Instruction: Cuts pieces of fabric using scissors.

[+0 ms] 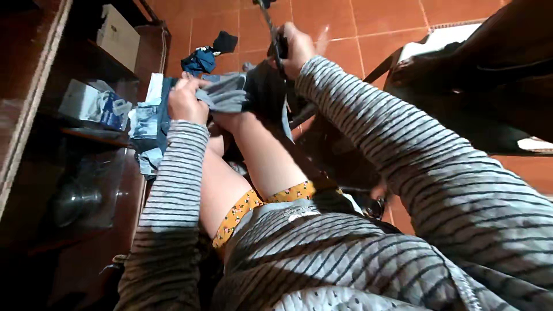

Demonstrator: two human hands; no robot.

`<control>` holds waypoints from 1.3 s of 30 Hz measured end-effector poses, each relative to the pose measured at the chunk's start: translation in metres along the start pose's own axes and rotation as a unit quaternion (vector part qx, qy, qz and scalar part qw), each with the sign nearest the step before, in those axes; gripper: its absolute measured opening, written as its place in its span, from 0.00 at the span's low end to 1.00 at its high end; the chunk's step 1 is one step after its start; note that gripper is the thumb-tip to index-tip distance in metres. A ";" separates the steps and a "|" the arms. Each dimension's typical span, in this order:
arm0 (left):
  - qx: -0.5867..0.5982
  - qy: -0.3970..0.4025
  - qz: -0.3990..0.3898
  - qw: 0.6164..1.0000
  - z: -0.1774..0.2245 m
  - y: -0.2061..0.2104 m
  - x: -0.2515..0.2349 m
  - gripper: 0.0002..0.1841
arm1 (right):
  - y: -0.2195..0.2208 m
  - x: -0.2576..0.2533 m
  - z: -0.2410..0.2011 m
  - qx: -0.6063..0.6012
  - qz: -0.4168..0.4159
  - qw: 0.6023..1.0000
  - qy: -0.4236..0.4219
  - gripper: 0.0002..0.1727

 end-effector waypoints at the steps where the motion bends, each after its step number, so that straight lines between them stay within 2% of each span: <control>1: 0.007 0.019 0.047 0.999 0.005 -0.017 -0.006 0.21 | -0.015 -0.005 -0.017 -0.005 0.015 1.000 -0.022 0.35; 4: 0.014 0.097 0.152 0.984 0.015 -0.050 0.013 0.19 | -0.038 0.010 -0.043 -0.009 0.017 0.996 -0.086 0.34; 6: 0.025 0.140 0.161 0.977 0.012 -0.042 0.052 0.17 | -0.031 0.050 -0.040 -0.027 -0.024 0.993 -0.117 0.33; 8: 0.040 0.155 0.113 0.981 0.001 -0.004 0.104 0.18 | -0.007 0.104 -0.020 -0.051 -0.100 0.990 -0.088 0.32; 11: 0.074 0.125 -0.036 0.989 -0.010 0.070 0.178 0.15 | 0.038 0.181 0.026 -0.051 -0.196 0.979 0.008 0.32; 14: 0.113 0.130 -0.119 0.978 0.007 0.112 0.220 0.09 | 0.061 0.220 0.058 -0.064 -0.209 0.973 0.079 0.30; 17: 0.150 0.158 -0.109 0.970 0.024 0.111 0.215 0.18 | 0.045 0.222 0.059 -0.089 -0.180 0.976 0.082 0.28; 21: 0.237 0.138 0.010 0.962 0.029 0.087 0.176 0.15 | 0.020 0.232 0.045 -0.115 -0.201 0.970 0.076 0.34; 23: 0.253 0.143 0.063 0.955 0.036 0.080 0.164 0.12 | 0.021 0.252 0.039 -0.209 -0.263 0.932 0.136 0.35; 25: 0.254 0.162 0.073 0.951 0.047 0.081 0.162 0.11 | 0.028 0.277 0.037 -0.316 -0.327 0.867 0.202 0.39; 28: 0.230 0.160 0.047 0.959 0.057 0.094 0.172 0.16 | 0.034 0.307 0.035 -0.414 -0.390 0.779 0.266 0.37; 30: 0.207 0.144 -0.003 0.968 0.057 0.108 0.177 0.21 | 0.037 0.319 0.036 -0.443 -0.406 0.747 0.285 0.37; 32: 0.204 0.130 -0.033 0.970 0.056 0.118 0.180 0.18 | 0.043 0.323 0.035 -0.439 -0.411 0.744 0.292 0.36; 34: 0.194 0.131 -0.024 0.972 0.058 0.117 0.181 0.11 | 0.051 0.323 0.034 -0.433 -0.411 0.746 0.294 0.35; 39: 0.191 0.151 0.020 0.970 0.061 0.108 0.183 0.10 | 0.065 0.312 0.031 -0.451 -0.393 0.743 0.300 0.32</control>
Point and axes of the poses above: each hand's wrist, its own x-axis away from the middle knuckle, its own y-axis out of the palm, z = x × y, the point moved 9 cm from there along -x, towards the middle knuckle, and after that the axes turned 4 degrees about -x, right-handed, at the moved point
